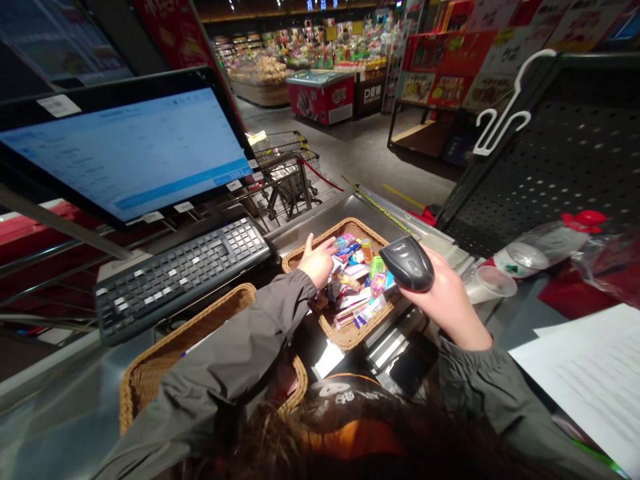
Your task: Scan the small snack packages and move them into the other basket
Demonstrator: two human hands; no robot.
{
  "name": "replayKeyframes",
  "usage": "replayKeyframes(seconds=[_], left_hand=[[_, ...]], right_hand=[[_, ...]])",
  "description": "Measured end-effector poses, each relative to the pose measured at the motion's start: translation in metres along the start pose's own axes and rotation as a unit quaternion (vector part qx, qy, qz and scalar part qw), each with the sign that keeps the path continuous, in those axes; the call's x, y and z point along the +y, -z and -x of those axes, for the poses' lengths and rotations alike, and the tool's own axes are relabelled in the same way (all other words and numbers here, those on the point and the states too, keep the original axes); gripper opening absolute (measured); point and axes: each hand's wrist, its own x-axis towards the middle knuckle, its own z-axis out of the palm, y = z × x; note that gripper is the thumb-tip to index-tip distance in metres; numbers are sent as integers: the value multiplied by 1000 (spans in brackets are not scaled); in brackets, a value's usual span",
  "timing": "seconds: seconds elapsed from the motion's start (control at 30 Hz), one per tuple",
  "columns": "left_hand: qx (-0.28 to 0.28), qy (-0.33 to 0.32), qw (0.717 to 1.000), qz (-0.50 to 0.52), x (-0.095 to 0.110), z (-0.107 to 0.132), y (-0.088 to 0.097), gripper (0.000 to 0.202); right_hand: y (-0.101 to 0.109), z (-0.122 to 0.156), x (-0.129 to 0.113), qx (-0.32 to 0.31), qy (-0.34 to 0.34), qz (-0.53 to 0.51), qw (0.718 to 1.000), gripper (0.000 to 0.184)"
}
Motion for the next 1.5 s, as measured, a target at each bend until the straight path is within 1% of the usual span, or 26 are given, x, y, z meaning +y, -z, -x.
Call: replayKeyframes(seconds=[0.07, 0.13, 0.17, 0.27, 0.37, 0.43, 0.5, 0.6, 0.67, 0.77, 0.87, 1.0, 1.1, 1.23, 1.37, 1.5], left_hand=[[19, 0, 1000, -14, 0, 15, 32, 22], [49, -5, 998, -43, 0, 35, 66, 24], [72, -6, 995, -63, -1, 47, 82, 26], [156, 24, 982, -100, -5, 86, 127, 26], [223, 56, 966, -119, -10, 130, 160, 22], [252, 70, 955, -137, -11, 160, 175, 21], [276, 86, 944, -159, -9, 189, 185, 21], [302, 110, 928, -190, -4, 228, 194, 22], [318, 119, 918, -203, 0, 253, 197, 22], [337, 133, 906, -217, 3, 286, 200, 21], [340, 163, 897, -230, 4, 316, 202, 22], [347, 189, 886, -242, 4, 348, 205, 22], [347, 203, 882, -246, 5, 366, 206, 21], [348, 214, 879, -245, 5, 380, 207, 21], [349, 216, 880, -238, 4, 388, 207, 21], [350, 216, 883, -228, 2, 390, 206, 21]], right_hand=[[-1, 0, -4, 4, 8, 0, 1000, 58], [-2, 1, -10, 4, 19, 0, 1000, 58], [-3, 1, -13, 3, 25, 0, 1000, 58], [-7, 1, -26, -5, 44, -1, 999, 58], [-13, -1, -44, -20, 74, -15, 997, 58], [-17, -3, -59, -22, 98, -27, 995, 57], [-21, -4, -77, -28, 124, -37, 991, 57], [-29, -6, -106, -44, 170, -49, 983, 57], [-36, -5, -127, -55, 210, -57, 975, 53], [-48, -2, -156, -96, 264, -66, 958, 45], [-58, 4, -181, -146, 287, -79, 944, 45], [-66, 12, -204, -176, 307, -96, 931, 50], [-70, 16, -215, -180, 322, -93, 925, 53], [-74, 22, -224, -188, 333, -90, 920, 51], [-75, 28, -229, -196, 336, -83, 917, 49], [-74, 32, -231, -198, 330, -80, 920, 56]])
